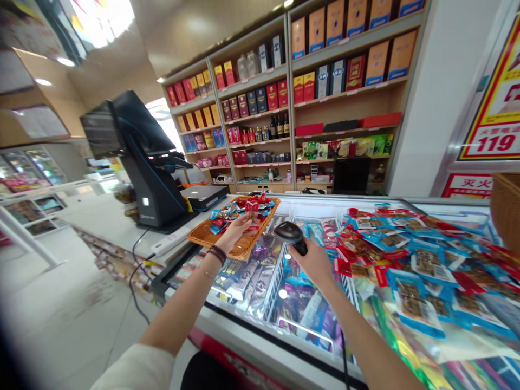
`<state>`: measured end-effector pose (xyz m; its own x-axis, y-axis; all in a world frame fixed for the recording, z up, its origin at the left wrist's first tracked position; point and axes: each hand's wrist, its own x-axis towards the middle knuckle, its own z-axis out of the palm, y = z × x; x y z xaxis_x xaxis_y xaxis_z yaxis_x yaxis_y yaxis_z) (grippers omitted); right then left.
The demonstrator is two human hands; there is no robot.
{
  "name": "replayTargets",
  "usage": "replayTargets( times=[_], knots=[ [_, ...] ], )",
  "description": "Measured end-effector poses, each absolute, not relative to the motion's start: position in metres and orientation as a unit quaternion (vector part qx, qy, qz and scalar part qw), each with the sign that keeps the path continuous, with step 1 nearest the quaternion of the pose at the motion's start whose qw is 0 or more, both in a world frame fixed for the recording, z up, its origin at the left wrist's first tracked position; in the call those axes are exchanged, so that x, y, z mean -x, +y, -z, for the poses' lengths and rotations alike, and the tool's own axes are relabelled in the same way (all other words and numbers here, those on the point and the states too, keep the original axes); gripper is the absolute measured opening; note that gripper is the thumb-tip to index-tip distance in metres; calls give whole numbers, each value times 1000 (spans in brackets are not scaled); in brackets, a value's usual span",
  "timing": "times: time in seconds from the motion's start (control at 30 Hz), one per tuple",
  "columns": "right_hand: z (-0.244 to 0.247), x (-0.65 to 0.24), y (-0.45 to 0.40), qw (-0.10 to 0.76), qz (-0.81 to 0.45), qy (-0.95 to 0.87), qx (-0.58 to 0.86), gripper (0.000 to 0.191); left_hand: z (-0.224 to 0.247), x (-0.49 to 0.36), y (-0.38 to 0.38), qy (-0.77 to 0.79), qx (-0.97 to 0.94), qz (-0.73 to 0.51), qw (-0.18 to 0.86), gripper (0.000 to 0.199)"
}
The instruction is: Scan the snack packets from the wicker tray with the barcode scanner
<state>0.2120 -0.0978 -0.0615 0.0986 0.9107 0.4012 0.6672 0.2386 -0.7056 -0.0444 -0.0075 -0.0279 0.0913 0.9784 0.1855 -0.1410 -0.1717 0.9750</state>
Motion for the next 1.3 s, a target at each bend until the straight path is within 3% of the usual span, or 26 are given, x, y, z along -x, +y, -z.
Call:
replayTargets(
  times=[0.4,0.63,1.0,1.3],
  knots=[
    [49,-231,-111,540,-243,-578,561,46,54,-20,-24,229,-485,-533,654,55],
    [48,-238,-115,483,-194,-609,598,42,73,-41,-12,197,-463,-549,668,72],
    [48,-229,-120,409,-185,-648,615,37,86,-38,-6,250,-457,-566,639,75],
    [46,-229,-121,417,-199,-637,618,35,91,-38,-3,242,-459,-579,629,80]
  ],
)
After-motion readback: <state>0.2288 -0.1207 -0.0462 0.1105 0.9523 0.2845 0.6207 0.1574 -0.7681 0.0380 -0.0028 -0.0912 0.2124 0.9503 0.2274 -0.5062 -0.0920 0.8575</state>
